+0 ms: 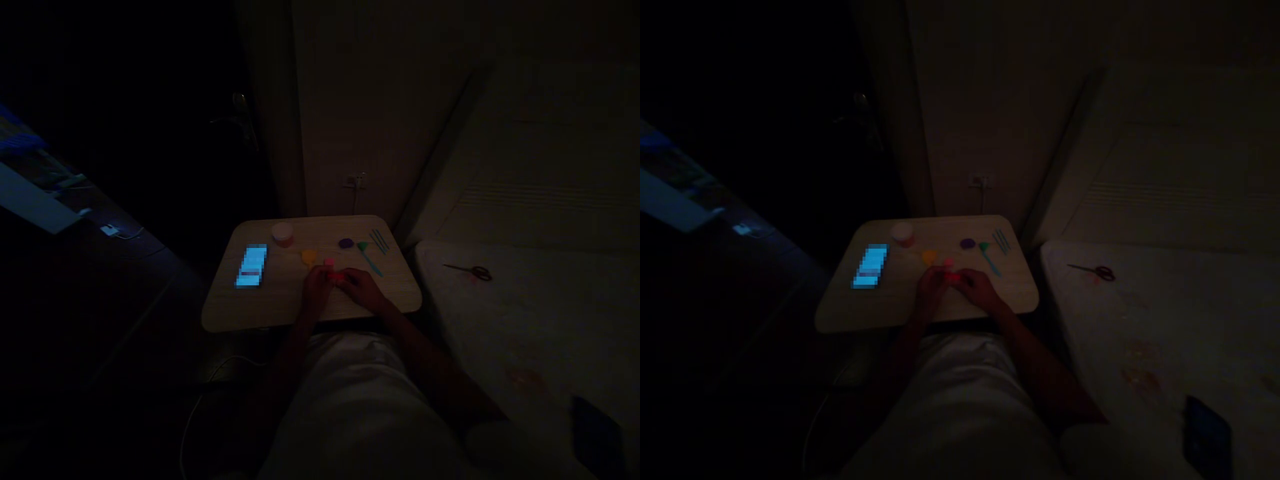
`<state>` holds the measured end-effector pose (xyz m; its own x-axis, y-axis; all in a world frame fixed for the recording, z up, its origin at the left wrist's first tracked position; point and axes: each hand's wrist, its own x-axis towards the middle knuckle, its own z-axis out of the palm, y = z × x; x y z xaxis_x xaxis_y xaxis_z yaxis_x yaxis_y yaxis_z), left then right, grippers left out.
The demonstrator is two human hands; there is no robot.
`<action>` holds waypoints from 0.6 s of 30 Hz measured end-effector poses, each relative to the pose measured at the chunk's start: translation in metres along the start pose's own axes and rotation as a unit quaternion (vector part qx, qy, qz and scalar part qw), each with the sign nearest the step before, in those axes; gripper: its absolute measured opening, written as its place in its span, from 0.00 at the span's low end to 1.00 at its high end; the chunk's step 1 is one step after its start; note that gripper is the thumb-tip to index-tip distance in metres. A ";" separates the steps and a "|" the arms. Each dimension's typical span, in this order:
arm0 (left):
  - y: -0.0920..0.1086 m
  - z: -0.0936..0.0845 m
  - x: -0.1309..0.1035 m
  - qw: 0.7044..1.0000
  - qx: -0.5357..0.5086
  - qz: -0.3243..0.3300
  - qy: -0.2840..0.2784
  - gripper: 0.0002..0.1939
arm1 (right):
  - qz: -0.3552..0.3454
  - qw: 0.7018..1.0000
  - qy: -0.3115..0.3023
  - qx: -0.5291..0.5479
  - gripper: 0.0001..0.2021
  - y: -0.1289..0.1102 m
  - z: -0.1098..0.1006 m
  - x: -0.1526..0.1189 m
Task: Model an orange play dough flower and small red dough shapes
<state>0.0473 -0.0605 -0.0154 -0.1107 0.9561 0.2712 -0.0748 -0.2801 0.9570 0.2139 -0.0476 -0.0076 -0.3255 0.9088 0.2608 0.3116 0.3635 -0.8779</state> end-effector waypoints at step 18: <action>0.004 0.008 0.000 0.999 0.000 -0.031 0.006 0.15 | -0.011 0.999 -0.027 0.019 0.16 0.007 -0.002 0.001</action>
<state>0.0545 -0.0606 -0.0110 -0.1174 0.9708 0.2093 -0.0822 -0.2195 0.9721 0.2178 -0.0438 -0.0128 -0.3799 0.8881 0.2586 0.2693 0.3737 -0.8876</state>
